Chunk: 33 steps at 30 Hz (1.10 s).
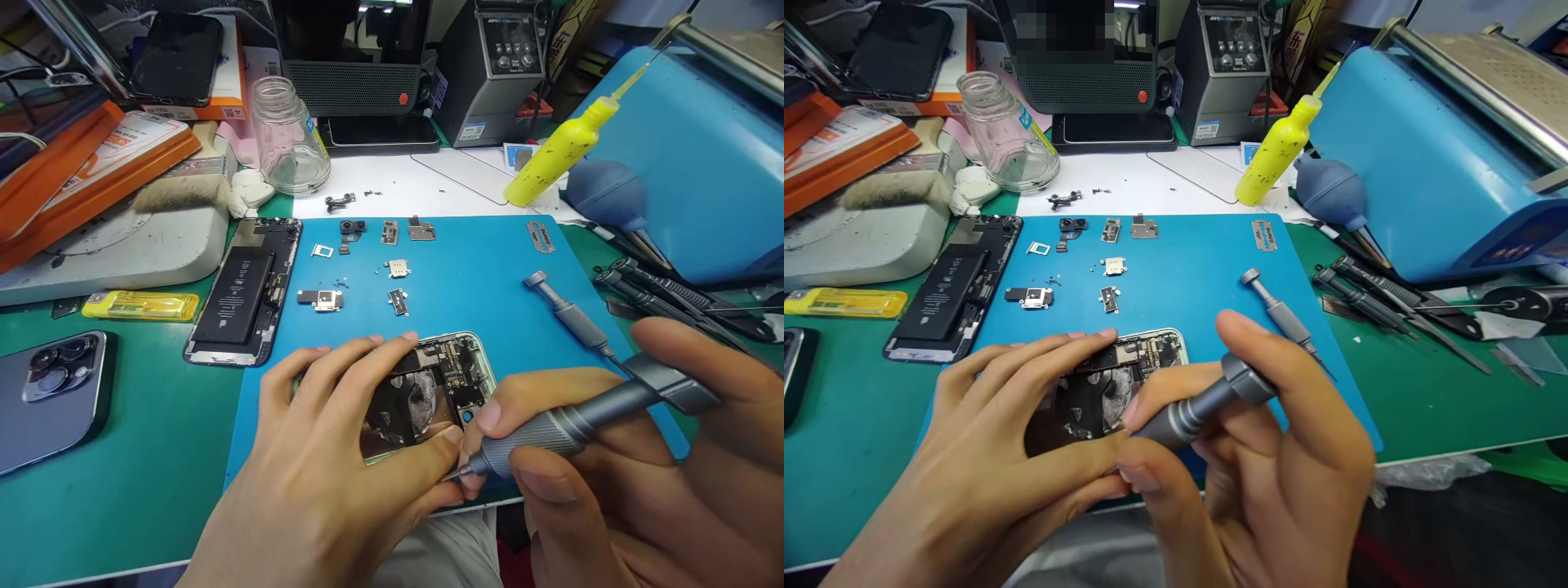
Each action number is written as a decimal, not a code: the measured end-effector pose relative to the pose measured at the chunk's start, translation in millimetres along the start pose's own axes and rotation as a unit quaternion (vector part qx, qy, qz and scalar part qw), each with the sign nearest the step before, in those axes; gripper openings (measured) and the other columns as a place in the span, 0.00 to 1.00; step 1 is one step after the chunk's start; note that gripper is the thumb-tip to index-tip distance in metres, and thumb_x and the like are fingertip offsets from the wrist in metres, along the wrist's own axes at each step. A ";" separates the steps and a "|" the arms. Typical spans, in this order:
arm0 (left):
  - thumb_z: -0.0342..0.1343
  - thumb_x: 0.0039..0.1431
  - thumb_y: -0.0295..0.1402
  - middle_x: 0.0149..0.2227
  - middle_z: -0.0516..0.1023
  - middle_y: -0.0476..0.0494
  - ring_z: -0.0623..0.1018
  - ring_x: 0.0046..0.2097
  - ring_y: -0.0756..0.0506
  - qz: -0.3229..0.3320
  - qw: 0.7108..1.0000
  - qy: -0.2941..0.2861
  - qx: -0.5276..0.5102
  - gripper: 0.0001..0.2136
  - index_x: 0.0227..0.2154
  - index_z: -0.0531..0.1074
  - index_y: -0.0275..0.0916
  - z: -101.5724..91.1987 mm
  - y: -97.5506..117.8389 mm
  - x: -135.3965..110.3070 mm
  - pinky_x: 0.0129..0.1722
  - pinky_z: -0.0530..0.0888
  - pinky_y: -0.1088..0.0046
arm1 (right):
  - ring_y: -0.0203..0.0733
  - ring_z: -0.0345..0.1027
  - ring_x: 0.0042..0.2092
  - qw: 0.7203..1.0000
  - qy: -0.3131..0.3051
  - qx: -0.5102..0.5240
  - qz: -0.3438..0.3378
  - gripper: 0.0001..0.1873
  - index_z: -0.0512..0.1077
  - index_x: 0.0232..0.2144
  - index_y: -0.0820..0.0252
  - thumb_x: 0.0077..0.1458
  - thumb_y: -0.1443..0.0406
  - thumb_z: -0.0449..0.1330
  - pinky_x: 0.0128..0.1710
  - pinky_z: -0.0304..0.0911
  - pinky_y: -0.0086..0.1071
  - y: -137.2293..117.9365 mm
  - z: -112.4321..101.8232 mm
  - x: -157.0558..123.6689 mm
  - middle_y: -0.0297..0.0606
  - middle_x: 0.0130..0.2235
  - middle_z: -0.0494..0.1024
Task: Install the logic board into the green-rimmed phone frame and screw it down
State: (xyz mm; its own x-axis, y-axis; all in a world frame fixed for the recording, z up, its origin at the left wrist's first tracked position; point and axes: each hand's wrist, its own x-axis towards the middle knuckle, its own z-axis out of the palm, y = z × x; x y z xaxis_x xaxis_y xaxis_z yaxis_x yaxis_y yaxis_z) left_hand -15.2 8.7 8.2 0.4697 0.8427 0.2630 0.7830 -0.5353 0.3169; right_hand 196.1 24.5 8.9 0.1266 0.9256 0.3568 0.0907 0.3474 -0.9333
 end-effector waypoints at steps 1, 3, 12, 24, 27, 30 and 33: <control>0.60 0.86 0.38 0.83 0.61 0.48 0.64 0.81 0.41 0.002 1.000 0.002 0.001 0.18 0.66 0.80 0.75 0.3 0.0 -0.2 0.76 0.54 0.55 | 0.44 0.85 0.40 1.000 0.005 0.004 0.002 0.31 0.73 0.75 0.34 0.75 0.55 0.74 0.40 0.88 0.35 0.1 0.3 0.1 0.33 0.42 0.87; 0.60 0.86 0.38 0.84 0.61 0.48 0.64 0.82 0.40 0.002 1.000 0.001 0.002 0.19 0.67 0.80 0.75 1.3 -0.3 -0.1 0.76 0.55 0.54 | 0.44 0.85 0.39 1.000 0.000 0.013 -0.003 0.32 0.73 0.75 0.34 0.75 0.56 0.74 0.37 0.87 0.35 -1.4 1.5 -0.6 0.33 0.42 0.87; 0.62 0.85 0.36 0.84 0.62 0.48 0.64 0.81 0.39 0.006 1.000 0.005 -0.001 0.20 0.68 0.79 0.73 2.4 -1.9 0.5 0.76 0.55 0.53 | 0.56 0.87 0.41 0.999 -0.007 -0.025 -0.038 0.38 0.78 0.68 0.41 0.60 0.50 0.84 0.34 0.88 0.48 -22.4 14.6 21.9 0.44 0.51 0.88; 0.61 0.86 0.42 0.83 0.63 0.48 0.66 0.80 0.40 0.003 1.000 0.003 0.009 0.16 0.65 0.81 0.75 0.6 -0.5 0.0 0.75 0.55 0.56 | 0.60 0.88 0.45 0.998 -0.011 -0.022 -0.061 0.38 0.78 0.66 0.42 0.59 0.46 0.84 0.34 0.88 0.50 -17.4 15.3 32.3 0.47 0.53 0.87; 0.60 0.86 0.41 0.84 0.64 0.48 0.67 0.80 0.40 0.003 1.000 0.001 0.009 0.16 0.67 0.80 0.73 -1.3 -0.8 1.0 0.75 0.57 0.54 | 0.60 0.88 0.45 0.998 -0.010 -0.020 -0.063 0.38 0.78 0.66 0.43 0.59 0.46 0.84 0.34 0.87 0.50 -16.7 15.5 32.0 0.47 0.54 0.87; 0.60 0.86 0.41 0.83 0.67 0.48 0.67 0.80 0.40 0.000 1.000 -0.001 0.009 0.17 0.68 0.79 0.73 -2.2 -1.0 1.4 0.75 0.58 0.53 | 0.60 0.88 0.45 0.998 -0.010 -0.017 -0.065 0.39 0.77 0.67 0.42 0.60 0.46 0.83 0.34 0.87 0.50 -16.6 15.2 28.7 0.48 0.54 0.87; 0.60 0.86 0.40 0.83 0.67 0.48 0.68 0.80 0.39 0.001 1.000 0.003 0.011 0.17 0.67 0.80 0.73 -1.8 -0.6 0.2 0.74 0.59 0.53 | 0.58 0.87 0.42 0.999 -0.004 -0.010 -0.046 0.39 0.76 0.69 0.42 0.63 0.48 0.83 0.34 0.87 0.49 -17.3 14.8 18.5 0.46 0.52 0.87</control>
State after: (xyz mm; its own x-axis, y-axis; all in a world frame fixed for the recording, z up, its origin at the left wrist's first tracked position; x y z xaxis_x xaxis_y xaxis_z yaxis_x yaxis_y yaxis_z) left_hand -16.3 9.1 9.7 0.4687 0.8415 0.2686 0.7908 -0.5352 0.2969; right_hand 182.2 37.8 31.1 0.1096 0.8910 0.4406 0.1205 0.4281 -0.8957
